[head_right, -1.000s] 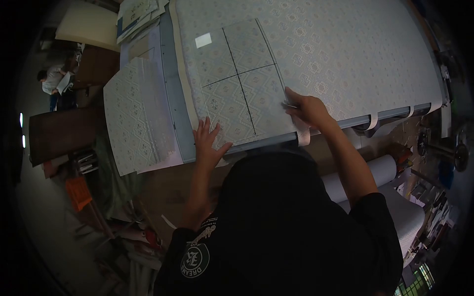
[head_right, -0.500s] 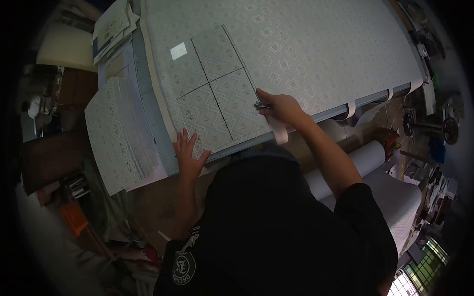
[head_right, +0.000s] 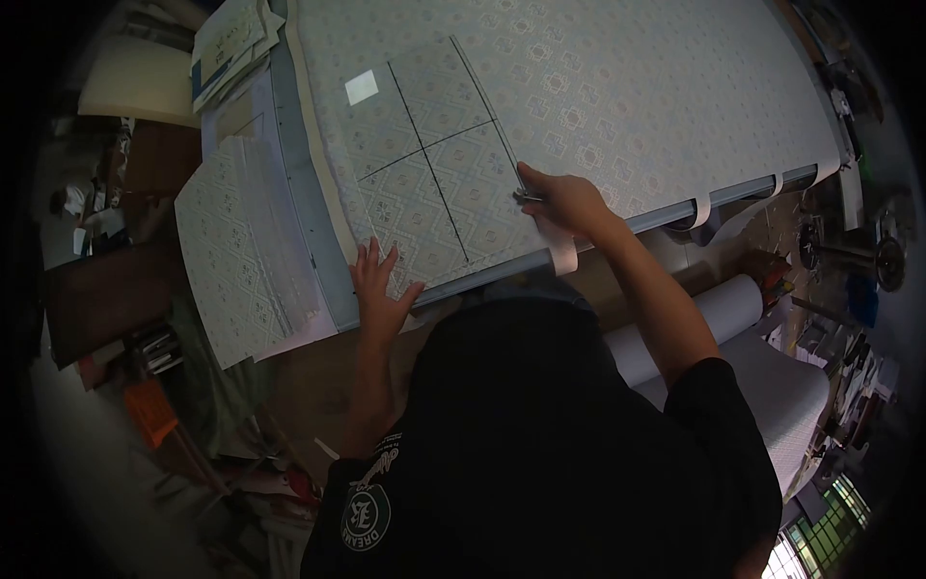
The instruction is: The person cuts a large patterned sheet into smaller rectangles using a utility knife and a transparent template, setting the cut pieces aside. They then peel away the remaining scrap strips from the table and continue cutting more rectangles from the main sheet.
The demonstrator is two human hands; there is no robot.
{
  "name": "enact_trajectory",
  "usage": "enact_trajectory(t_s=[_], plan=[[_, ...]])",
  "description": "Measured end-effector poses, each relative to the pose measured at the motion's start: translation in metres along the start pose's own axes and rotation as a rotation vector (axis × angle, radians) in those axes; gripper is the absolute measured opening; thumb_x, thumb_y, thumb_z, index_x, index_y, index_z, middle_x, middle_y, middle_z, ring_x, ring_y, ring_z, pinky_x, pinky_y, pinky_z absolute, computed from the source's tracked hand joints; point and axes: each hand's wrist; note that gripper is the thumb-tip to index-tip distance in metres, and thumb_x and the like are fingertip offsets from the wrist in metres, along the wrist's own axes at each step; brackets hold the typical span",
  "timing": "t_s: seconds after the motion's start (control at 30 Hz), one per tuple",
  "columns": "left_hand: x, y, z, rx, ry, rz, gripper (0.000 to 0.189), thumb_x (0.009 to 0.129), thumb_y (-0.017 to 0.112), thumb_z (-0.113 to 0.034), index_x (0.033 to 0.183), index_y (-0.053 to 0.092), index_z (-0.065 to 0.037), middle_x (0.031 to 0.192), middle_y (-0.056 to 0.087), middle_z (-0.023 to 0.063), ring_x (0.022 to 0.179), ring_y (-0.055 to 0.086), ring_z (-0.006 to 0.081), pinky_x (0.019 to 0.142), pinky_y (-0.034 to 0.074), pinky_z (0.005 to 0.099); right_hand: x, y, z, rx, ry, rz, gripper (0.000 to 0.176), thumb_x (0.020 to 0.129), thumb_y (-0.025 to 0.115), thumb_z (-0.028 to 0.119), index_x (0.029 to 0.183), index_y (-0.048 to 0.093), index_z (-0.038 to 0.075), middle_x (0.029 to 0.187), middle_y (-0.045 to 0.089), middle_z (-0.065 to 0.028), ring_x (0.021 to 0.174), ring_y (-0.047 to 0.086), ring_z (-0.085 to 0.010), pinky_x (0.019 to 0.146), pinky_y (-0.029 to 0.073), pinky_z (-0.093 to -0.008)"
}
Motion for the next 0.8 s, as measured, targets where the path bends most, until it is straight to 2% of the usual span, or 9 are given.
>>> enact_trajectory(t_s=[0.53, 0.8], plan=[[-0.0003, 0.0021, 0.0001, -0.005, 0.002, -0.029, 0.073, 0.074, 0.088, -0.037, 0.138, 0.063, -0.011, 0.162, 0.038, 0.0150, 0.150, 0.030, 0.0407, 0.121, 0.015, 0.0635, 0.0015, 0.0035, -0.0037, 0.010, -0.019, -0.016, 0.077, 0.088, 0.078, 0.033, 0.156, 0.043, 0.024, 0.106, 0.075, -0.0144, 0.095, 0.072, -0.0365, 0.084, 0.056, -0.0424], [0.0009, -0.0028, -0.0028, -0.056, -0.021, -0.009, 0.072, 0.075, 0.088, -0.034, 0.138, 0.063, -0.010, 0.163, 0.037, 0.0156, 0.151, 0.029, 0.0404, 0.122, 0.014, 0.0622, 0.0007, -0.0012, 0.0017, -0.032, 0.006, 0.021, 0.077, 0.089, 0.077, 0.036, 0.156, 0.042, 0.024, 0.104, 0.075, -0.0153, 0.092, 0.071, -0.0373, 0.083, 0.055, -0.0432]])
Point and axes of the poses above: each hand's wrist, its own x-axis towards the middle knuckle, its own y-axis out of the palm, z = x × y
